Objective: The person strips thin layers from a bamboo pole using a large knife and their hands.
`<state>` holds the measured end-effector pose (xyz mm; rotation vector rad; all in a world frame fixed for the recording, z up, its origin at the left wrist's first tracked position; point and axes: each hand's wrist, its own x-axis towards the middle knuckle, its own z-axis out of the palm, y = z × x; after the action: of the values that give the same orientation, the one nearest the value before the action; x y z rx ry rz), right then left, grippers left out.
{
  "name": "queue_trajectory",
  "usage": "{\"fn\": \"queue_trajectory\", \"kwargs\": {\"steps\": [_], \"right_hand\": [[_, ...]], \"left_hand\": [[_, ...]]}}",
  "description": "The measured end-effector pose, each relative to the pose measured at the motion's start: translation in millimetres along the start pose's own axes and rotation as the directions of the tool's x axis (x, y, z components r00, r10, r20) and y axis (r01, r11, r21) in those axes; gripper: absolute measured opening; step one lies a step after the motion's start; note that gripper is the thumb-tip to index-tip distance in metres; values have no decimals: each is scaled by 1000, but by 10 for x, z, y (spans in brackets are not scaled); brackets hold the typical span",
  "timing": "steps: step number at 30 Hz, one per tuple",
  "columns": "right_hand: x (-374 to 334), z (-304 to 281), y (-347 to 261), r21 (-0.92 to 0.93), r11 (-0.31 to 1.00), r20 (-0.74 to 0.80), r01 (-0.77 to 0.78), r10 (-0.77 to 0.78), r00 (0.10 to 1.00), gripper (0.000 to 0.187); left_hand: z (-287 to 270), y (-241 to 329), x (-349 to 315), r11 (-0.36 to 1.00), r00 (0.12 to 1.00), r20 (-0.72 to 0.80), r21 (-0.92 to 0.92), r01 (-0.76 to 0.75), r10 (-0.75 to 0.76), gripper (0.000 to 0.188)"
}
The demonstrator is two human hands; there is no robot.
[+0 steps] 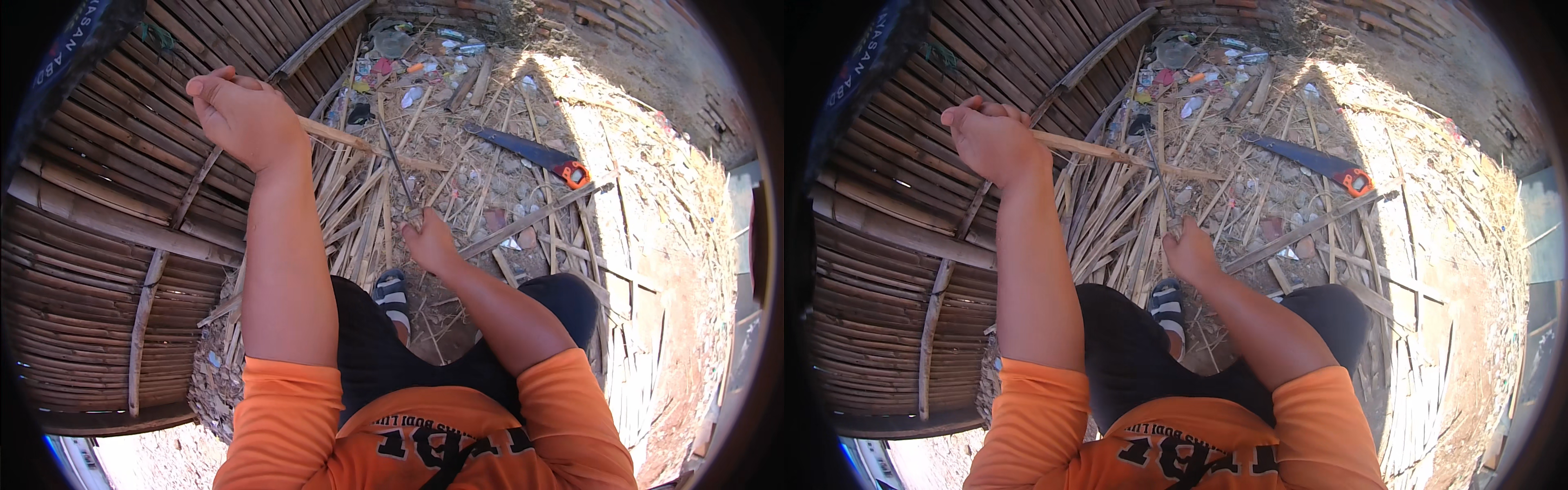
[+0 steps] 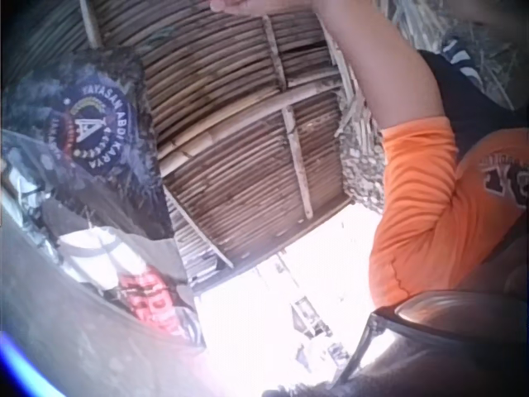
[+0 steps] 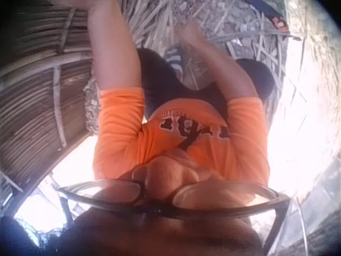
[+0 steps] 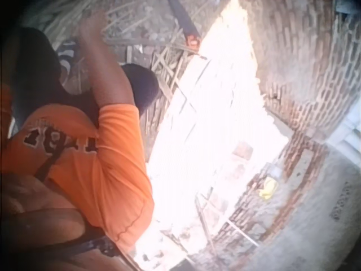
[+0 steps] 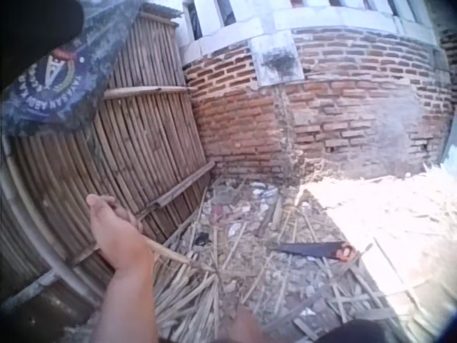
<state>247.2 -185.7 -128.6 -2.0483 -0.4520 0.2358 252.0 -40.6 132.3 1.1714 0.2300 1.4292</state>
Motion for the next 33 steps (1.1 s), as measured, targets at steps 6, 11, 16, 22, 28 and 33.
{"fn": "queue_trajectory", "kwargs": {"steps": [6,11,16,22,28,33], "right_hand": [[-100,-215,-437,159,986,-34,55,-51,998,40],[-59,124,-33,1,1000,24,-6,6,1000,41],[10,132,173,34,999,-52,-20,22,998,46],[9,108,-343,84,991,14,107,-109,994,45],[250,558,-24,12,977,-55,215,-214,975,42],[604,981,423,-23,999,4,-25,25,1000,41]], "left_hand": [[-99,33,-13,1000,1000,-11,14,-9,9,44],[-41,39,-31,998,1000,-15,57,-8,9,44],[-227,7,36,1000,999,33,21,9,-9,45],[-288,-19,178,997,998,-60,80,-7,12,51],[-326,-56,257,999,961,-277,48,-8,21,50],[-583,-285,430,986,922,-369,157,-63,118,48]]}}
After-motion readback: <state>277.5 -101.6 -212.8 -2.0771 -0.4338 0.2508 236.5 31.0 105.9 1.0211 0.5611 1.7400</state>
